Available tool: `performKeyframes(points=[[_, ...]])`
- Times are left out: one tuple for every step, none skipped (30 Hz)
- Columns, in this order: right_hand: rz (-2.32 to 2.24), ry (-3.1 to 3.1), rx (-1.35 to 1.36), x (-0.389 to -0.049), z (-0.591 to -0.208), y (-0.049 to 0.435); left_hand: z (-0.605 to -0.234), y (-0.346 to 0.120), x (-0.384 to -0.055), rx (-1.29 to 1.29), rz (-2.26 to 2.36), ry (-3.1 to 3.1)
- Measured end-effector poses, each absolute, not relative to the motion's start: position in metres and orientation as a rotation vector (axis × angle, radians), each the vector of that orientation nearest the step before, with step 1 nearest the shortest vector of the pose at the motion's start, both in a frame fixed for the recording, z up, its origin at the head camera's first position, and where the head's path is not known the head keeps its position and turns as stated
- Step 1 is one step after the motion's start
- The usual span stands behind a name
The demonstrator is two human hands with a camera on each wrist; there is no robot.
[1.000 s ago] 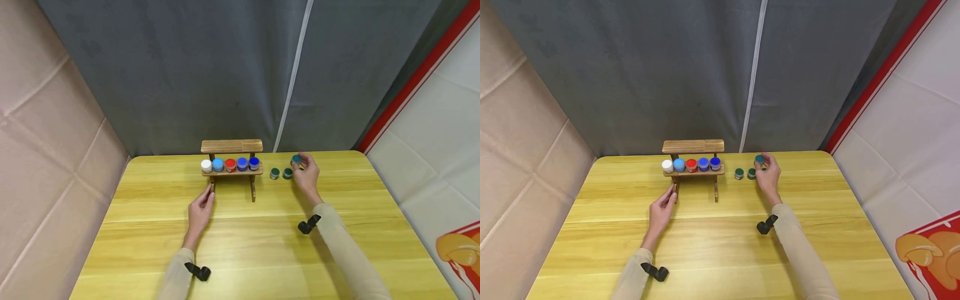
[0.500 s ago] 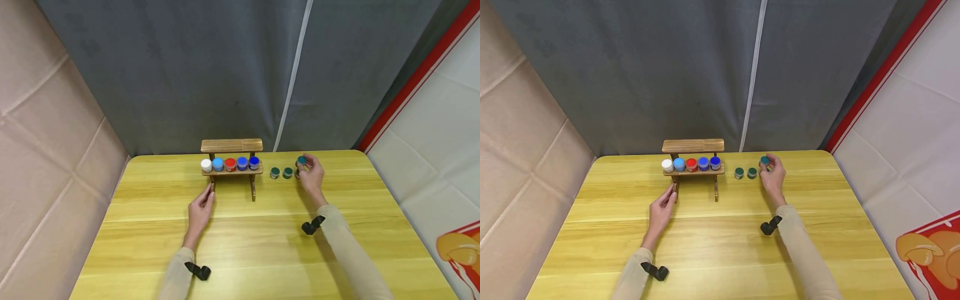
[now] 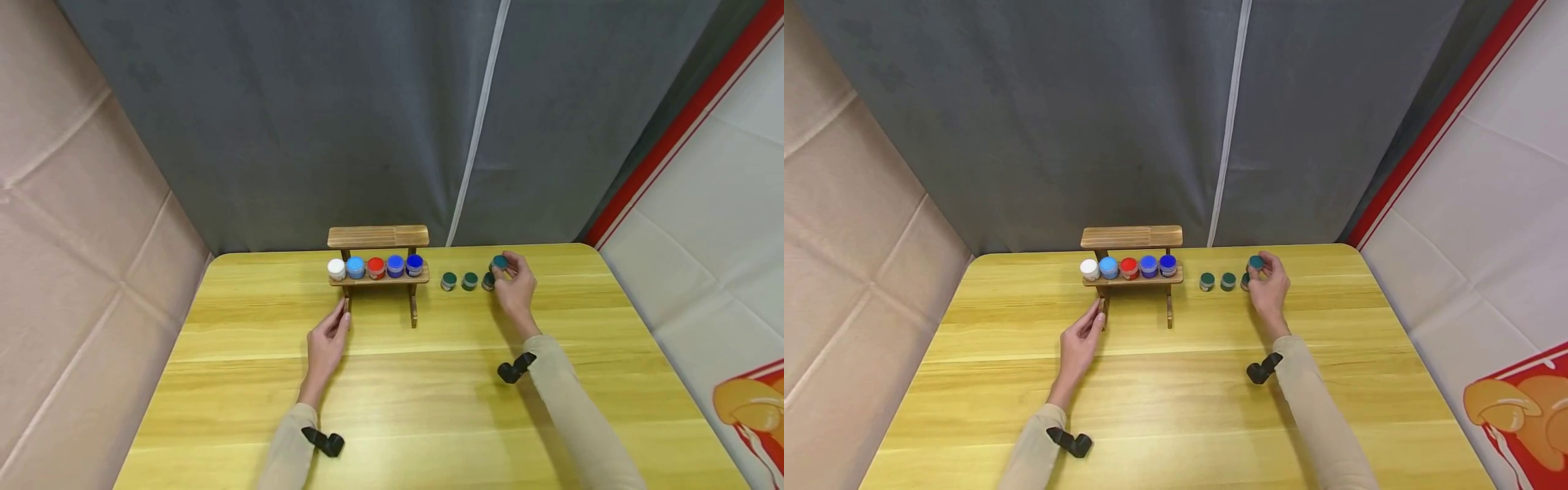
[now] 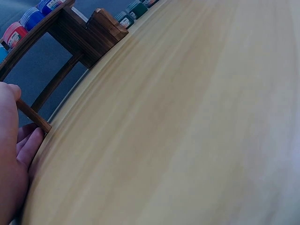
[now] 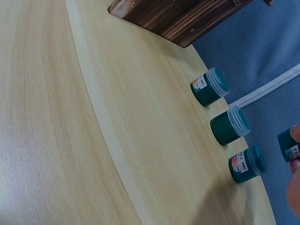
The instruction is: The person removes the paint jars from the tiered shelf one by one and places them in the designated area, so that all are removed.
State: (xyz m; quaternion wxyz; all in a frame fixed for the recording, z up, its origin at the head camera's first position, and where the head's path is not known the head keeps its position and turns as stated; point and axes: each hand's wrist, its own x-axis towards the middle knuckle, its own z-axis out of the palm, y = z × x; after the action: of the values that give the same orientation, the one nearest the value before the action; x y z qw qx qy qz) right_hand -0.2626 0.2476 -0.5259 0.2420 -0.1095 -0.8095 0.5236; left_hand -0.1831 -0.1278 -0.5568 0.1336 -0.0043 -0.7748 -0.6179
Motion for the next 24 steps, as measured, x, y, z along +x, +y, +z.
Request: performKeyframes(points=[[1.429, -2.217, -0.304, -0.263, -0.526, 0.248, -0.557, -0.128, -0.183, -0.012, -1.792, -2.245], [1.433, -2.217, -0.309, -0.262, -0.526, 0.249, -0.557, -0.128, -0.183, -0.014, -1.79, -2.244], [1.435, -2.217, -0.314, -0.262, -0.526, 0.25, -0.557, -0.128, -0.183, -0.016, -1.79, -2.241], [1.439, -2.218, -0.317, -0.262, -0.526, 0.25, -0.557, -0.128, -0.183, -0.017, -1.79, -2.239], [1.443, -2.218, -0.321, -0.262, -0.526, 0.251, -0.558, -0.128, -0.183, -0.018, -1.788, -2.24], [1.446, -2.219, -0.327, -0.262, -0.526, 0.252, -0.558, -0.128, -0.183, -0.019, -1.787, -2.241], [1.446, -2.221, -0.33, -0.261, -0.526, 0.252, -0.558, -0.128, -0.183, -0.019, -1.788, -2.242], [1.449, -2.218, -0.336, -0.261, -0.526, 0.253, -0.558, -0.128, -0.183, -0.018, -1.788, -2.244], [1.447, -2.218, -0.343, -0.261, -0.526, 0.254, -0.558, -0.128, -0.183, -0.018, -1.79, -2.246], [1.447, -2.217, -0.35, -0.261, -0.527, 0.255, -0.558, -0.128, -0.183, -0.016, -1.79, -2.249], [1.446, -2.216, -0.356, -0.261, -0.527, 0.256, -0.558, -0.129, -0.183, -0.017, -1.79, -2.253], [1.443, -2.216, -0.361, -0.261, -0.527, 0.257, -0.558, -0.129, -0.184, -0.016, -1.791, -2.256], [1.44, -2.215, -0.366, -0.261, -0.528, 0.258, -0.558, -0.129, -0.184, -0.014, -1.791, -2.26], [1.438, -2.215, -0.374, -0.261, -0.528, 0.258, -0.558, -0.129, -0.184, -0.01, -1.793, -2.262], [1.434, -2.217, -0.377, -0.261, -0.528, 0.259, -0.558, -0.129, -0.184, -0.007, -1.794, -2.265], [1.432, -2.216, -0.378, -0.261, -0.528, 0.26, -0.558, -0.129, -0.184, -0.005, -1.794, -2.267], [1.431, -2.217, -0.379, -0.261, -0.528, 0.261, -0.558, -0.128, -0.184, -0.004, -1.795, -2.269], [1.427, -2.219, -0.38, -0.26, -0.528, 0.262, -0.558, -0.128, -0.184, 0.0, -1.796, -2.268], [1.426, -2.219, -0.382, -0.26, -0.529, 0.262, -0.558, -0.128, -0.184, 0.002, -1.798, -2.267], [1.425, -2.221, -0.385, -0.26, -0.529, 0.263, -0.558, -0.128, -0.184, 0.001, -1.798, -2.266], [1.428, -2.221, -0.386, -0.26, -0.529, 0.264, -0.558, -0.128, -0.184, -0.002, -1.797, -2.266], [1.429, -2.223, -0.388, -0.26, -0.529, 0.265, -0.559, -0.128, -0.184, -0.004, -1.796, -2.264], [1.429, -2.226, -0.391, -0.259, -0.53, 0.266, -0.559, -0.128, -0.184, -0.004, -1.795, -2.263], [1.426, -2.229, -0.395, -0.26, -0.53, 0.268, -0.559, -0.128, -0.184, -0.003, -1.795, -2.262]])
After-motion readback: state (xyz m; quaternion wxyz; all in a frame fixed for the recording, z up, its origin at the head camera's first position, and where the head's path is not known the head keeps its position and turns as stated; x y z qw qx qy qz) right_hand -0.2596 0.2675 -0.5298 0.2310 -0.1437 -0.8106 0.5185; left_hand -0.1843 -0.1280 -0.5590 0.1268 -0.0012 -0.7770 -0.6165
